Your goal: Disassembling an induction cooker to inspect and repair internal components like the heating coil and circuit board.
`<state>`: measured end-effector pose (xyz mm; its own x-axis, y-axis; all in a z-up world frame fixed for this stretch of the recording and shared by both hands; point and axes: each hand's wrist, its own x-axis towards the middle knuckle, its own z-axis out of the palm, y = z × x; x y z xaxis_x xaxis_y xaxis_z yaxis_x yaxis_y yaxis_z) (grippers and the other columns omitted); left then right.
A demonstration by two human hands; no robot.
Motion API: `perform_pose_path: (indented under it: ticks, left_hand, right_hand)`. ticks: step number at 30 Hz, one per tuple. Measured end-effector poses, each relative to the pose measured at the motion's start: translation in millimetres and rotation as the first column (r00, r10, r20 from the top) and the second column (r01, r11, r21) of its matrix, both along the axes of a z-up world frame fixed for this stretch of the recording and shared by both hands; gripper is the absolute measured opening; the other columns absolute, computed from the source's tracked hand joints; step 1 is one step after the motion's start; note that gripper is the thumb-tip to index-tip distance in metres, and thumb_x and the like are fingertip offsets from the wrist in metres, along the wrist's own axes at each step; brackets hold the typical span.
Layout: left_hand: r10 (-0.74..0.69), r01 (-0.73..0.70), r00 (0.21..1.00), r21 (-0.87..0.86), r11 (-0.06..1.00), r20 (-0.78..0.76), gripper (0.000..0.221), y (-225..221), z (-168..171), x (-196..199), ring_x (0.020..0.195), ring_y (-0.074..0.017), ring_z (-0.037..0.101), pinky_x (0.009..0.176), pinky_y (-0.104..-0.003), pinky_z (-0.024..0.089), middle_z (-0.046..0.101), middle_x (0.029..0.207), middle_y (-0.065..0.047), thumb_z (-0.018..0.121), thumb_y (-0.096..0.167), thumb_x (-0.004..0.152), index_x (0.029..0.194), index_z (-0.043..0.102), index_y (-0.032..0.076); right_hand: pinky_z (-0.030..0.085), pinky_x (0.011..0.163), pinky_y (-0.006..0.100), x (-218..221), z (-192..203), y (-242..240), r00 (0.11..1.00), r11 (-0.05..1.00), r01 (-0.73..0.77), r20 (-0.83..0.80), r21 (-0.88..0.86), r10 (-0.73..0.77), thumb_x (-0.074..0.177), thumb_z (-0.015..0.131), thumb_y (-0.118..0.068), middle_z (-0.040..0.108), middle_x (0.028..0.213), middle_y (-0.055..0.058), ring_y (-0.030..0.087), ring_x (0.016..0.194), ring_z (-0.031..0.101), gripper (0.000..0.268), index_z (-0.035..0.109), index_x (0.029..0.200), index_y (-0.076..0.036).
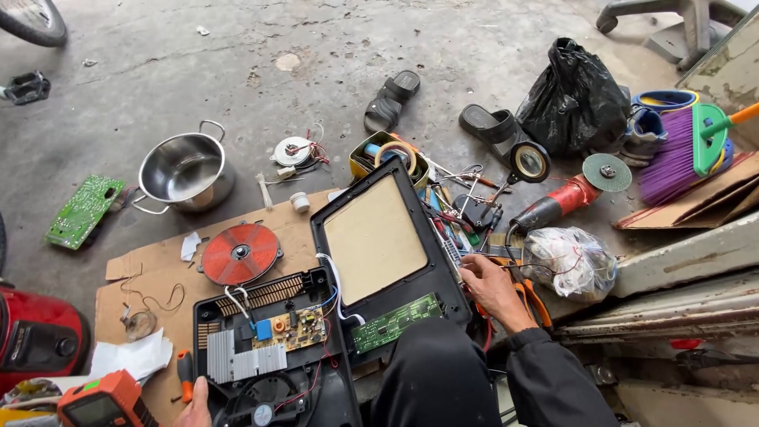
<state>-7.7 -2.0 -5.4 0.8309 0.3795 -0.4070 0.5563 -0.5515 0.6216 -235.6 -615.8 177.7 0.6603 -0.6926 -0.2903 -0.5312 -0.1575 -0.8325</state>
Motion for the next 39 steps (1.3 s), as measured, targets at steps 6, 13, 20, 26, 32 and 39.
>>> perform_pose_path:
  ticks: [6,13,20,26,32,39]
  left_hand:
    - [-0.007,0.058,0.980,-0.254,0.966,0.199,0.058,6,4,1,0.129,-0.0322,0.067,0.113,-0.038,0.047,0.075,0.131,-0.033,0.067,0.030,0.121,0.124,0.074,-0.027]
    - [-0.421,0.517,0.617,0.060,0.854,0.665,0.078,-6,38,18,0.159,-0.0382,0.043,0.133,-0.050,0.032,0.045,0.171,-0.025,0.065,0.003,0.095,0.169,0.039,-0.006]
    - [0.062,-0.062,0.998,0.031,0.998,-0.009,0.096,-8,11,8,0.122,-0.0382,0.068,0.105,-0.042,0.050,0.077,0.127,-0.034,0.063,0.068,0.118,0.123,0.077,-0.027]
    - [-0.341,0.387,0.691,0.072,0.919,0.638,0.069,-12,44,-2,0.159,-0.0356,0.044,0.132,-0.047,0.030,0.050,0.171,-0.023,0.066,0.004,0.100,0.166,0.048,-0.006]
    - [0.028,-0.027,0.999,-0.046,0.999,0.039,0.083,-38,82,-37,0.120,-0.0397,0.069,0.104,-0.046,0.052,0.077,0.131,-0.026,0.058,0.066,0.107,0.131,0.077,-0.011]
    - [0.122,-0.124,0.992,-0.143,0.982,-0.026,0.081,-49,118,-58,0.129,-0.0326,0.069,0.110,-0.039,0.051,0.077,0.140,-0.017,0.056,0.066,0.105,0.136,0.074,-0.007]
  right_hand:
    - [0.059,0.087,0.032,10,29,7,1.000,0.980,0.013,0.030,-0.198,-0.007,0.101,0.071,-0.031,0.083,0.112,0.004,0.017,0.096,0.076,0.038,0.078,0.131,-0.009]
    - [0.058,0.085,0.030,4,69,32,0.997,1.000,0.005,0.082,0.022,-0.006,0.100,0.071,-0.026,0.078,0.123,0.000,0.016,0.098,0.072,0.037,0.081,0.131,-0.011]
    - [0.053,0.109,0.028,-13,65,66,0.980,0.992,0.122,0.154,0.016,-0.123,0.099,0.071,-0.033,0.081,0.140,0.000,0.016,0.130,0.073,0.040,0.085,0.126,-0.007]
    - [0.049,0.120,0.036,-9,55,76,0.984,0.993,-0.004,0.178,-0.117,0.025,0.096,0.072,-0.029,0.070,0.156,0.009,0.027,0.147,0.063,0.050,0.075,0.136,-0.001]
    - [0.055,0.098,0.030,-5,56,85,0.955,0.986,0.163,0.259,-0.045,-0.146,0.096,0.075,-0.019,0.081,0.132,0.011,0.022,0.116,0.074,0.042,0.078,0.131,0.005]
    - [0.052,0.087,0.032,-8,55,82,0.951,0.974,0.100,0.306,-0.202,-0.034,0.107,0.073,-0.011,0.079,0.119,0.013,0.022,0.101,0.069,0.033,0.075,0.133,0.010]
